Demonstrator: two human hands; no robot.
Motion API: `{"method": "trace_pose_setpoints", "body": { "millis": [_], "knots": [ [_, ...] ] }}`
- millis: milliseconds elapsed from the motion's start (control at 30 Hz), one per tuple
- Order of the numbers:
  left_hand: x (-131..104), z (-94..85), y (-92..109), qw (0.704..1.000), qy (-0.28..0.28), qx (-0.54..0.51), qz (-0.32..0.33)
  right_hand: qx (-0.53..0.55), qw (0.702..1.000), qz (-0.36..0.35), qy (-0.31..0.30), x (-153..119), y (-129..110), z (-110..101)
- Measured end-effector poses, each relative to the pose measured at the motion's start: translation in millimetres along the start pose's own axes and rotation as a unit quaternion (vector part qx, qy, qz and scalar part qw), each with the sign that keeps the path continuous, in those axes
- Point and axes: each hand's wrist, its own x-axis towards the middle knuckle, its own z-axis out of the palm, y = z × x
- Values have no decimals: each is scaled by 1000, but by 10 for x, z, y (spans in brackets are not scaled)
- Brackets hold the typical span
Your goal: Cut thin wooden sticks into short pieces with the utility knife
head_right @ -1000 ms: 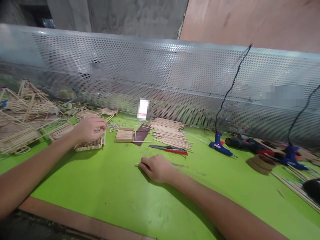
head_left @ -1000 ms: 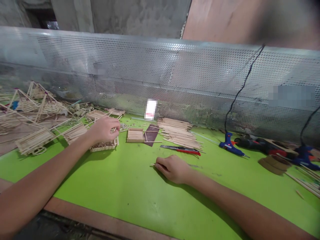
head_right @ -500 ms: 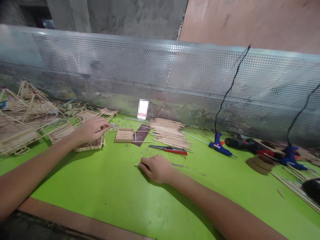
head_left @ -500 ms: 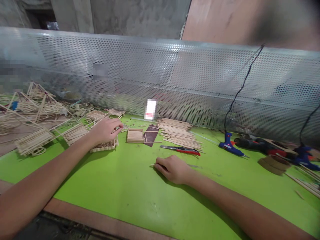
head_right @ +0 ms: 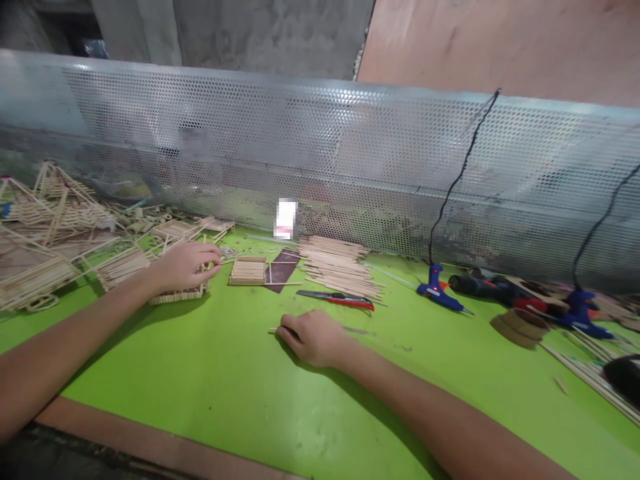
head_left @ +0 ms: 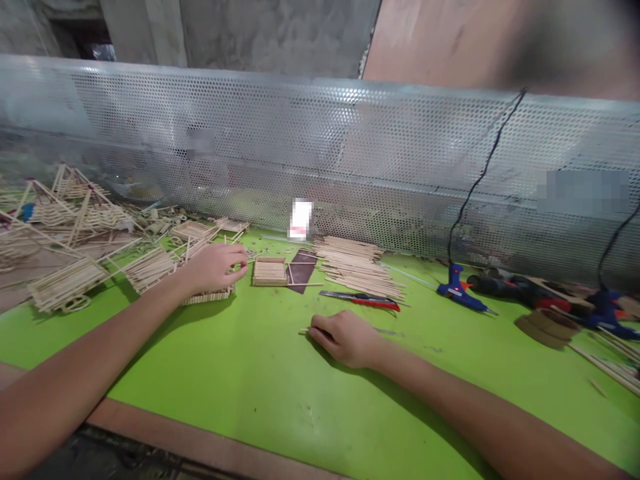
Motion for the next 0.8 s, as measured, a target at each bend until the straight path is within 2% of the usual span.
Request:
{"method": "trace_pose_setpoints", "body": {
  "millis": [367, 800],
  "knots": [
    [15, 76, -60, 1000, -8, -7, 4, 4, 1000, 6, -15, 0, -13, -35],
    [-6, 35, 27, 1000, -16, -27, 2, -4, 1000, 9, -7, 1, -9, -15]
  ]
}}
